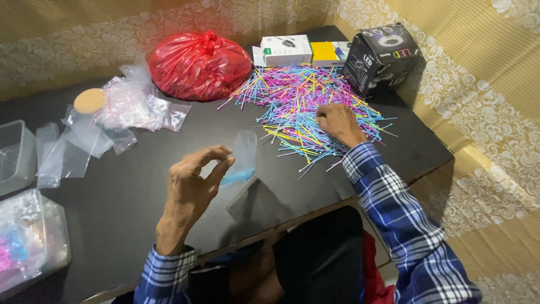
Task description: The person picks up colored cable ties from a pile on a table by hand and places them into small plastic bags.
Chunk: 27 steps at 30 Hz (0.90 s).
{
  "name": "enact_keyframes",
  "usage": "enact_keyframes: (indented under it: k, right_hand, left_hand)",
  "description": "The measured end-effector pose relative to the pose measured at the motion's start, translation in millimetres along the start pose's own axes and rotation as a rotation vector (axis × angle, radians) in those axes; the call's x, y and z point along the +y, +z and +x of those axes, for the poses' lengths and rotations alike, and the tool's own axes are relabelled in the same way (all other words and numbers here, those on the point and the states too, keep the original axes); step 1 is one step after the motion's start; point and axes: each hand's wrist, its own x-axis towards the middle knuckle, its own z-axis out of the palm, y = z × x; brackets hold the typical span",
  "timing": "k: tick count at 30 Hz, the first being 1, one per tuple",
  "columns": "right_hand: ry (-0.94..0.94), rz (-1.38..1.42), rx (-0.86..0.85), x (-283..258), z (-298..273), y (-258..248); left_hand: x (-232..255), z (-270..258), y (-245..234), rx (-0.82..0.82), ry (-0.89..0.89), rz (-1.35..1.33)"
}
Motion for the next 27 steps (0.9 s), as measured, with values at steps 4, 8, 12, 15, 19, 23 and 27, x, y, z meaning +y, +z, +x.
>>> enact_keyframes:
  k: [4, 8, 12, 15, 19, 23, 27]
  right_hand:
    - [0.071, -0.008, -0.006, 6, -5, -24]
    - [0.008, -0.208, -0.009, -7, -15, -33]
    - [-0.095, -0.247, 0.062, -7, -10, 6]
    - [-0.221, -0.397, 0.231, 3, 2, 41]
    - [-0.217, -0.346, 0.326, 1, -2, 32]
    - [-0.013, 0.057, 0.188, 10, -6, -2]
    - [0.063, 0.381, 0.137, -7, -25, -44]
  left_hand:
    - [-1, -1, 1, 0.012, -0.011, 0.016]
    - [1, 0, 2, 0.016, -0.015, 0.005]
    - [3, 1, 2, 0.008, -0.007, 0.004]
    - [1, 1, 1, 0.011, -0.023, 0.014]
    - [-2, 1, -2, 0.013, -0.025, 0.009]
    - [-4, 0, -4, 0.024, -0.037, 0.012]
    - [-4, 0, -3, 0.028, -0.018, 0.008]
